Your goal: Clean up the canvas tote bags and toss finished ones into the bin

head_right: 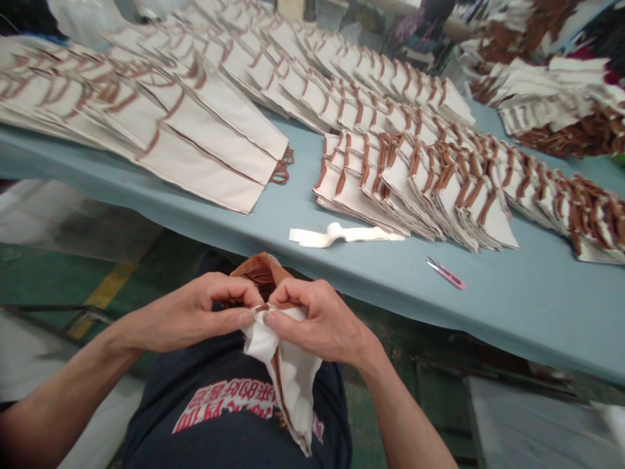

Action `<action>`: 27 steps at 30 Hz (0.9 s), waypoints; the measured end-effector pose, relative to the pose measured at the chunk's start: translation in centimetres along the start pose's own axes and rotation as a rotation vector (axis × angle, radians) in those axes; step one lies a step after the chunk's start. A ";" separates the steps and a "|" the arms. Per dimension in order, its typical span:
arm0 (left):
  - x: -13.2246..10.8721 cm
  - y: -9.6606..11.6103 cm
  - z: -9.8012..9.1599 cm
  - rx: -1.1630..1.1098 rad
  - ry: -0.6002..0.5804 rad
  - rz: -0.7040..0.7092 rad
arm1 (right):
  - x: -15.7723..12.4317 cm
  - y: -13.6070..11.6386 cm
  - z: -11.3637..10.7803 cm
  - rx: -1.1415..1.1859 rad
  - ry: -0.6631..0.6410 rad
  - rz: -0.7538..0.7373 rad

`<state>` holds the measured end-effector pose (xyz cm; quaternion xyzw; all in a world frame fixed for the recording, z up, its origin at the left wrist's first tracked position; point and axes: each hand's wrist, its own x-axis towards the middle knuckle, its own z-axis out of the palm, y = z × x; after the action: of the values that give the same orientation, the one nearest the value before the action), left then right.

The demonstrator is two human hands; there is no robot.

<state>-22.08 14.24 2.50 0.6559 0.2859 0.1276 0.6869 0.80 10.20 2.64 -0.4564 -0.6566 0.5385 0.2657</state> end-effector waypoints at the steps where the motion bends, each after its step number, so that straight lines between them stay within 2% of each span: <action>1: -0.1 0.0 0.0 -0.005 -0.001 -0.002 | 0.0 0.0 0.0 0.003 -0.001 0.003; 6: -0.2 0.4 0.6 0.053 0.061 -0.018 | 0.0 0.1 0.2 -0.009 0.013 -0.006; 9: 0.2 0.1 1.6 0.252 0.205 0.023 | 0.2 0.2 0.3 -0.052 0.024 -0.022; 13: 0.9 -1.5 2.8 0.592 0.426 0.056 | 0.8 0.6 0.6 -0.266 0.086 -0.005; 15: 1.0 -2.2 2.8 0.616 0.477 0.046 | 1.2 0.8 0.7 -0.320 0.101 0.005; 17: 0.8 -2.4 2.4 0.492 0.446 0.027 | 1.3 1.2 0.6 -0.268 0.081 0.003; 21: -0.3 -1.7 1.3 0.125 0.222 0.002 | 1.0 1.7 0.0 -0.020 -0.021 0.026; 23: -0.7 -1.2 0.9 0.084 0.151 0.004 | 0.7 1.8 -0.3 0.046 -0.058 0.046; 27: -0.8 -0.7 0.5 0.087 0.092 0.017 | 0.4 1.6 -0.6 0.035 -0.073 0.054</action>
<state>-22.59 13.30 2.00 0.6811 0.3169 0.1510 0.6425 1.64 10.89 1.28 -0.4492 -0.6438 0.5733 0.2347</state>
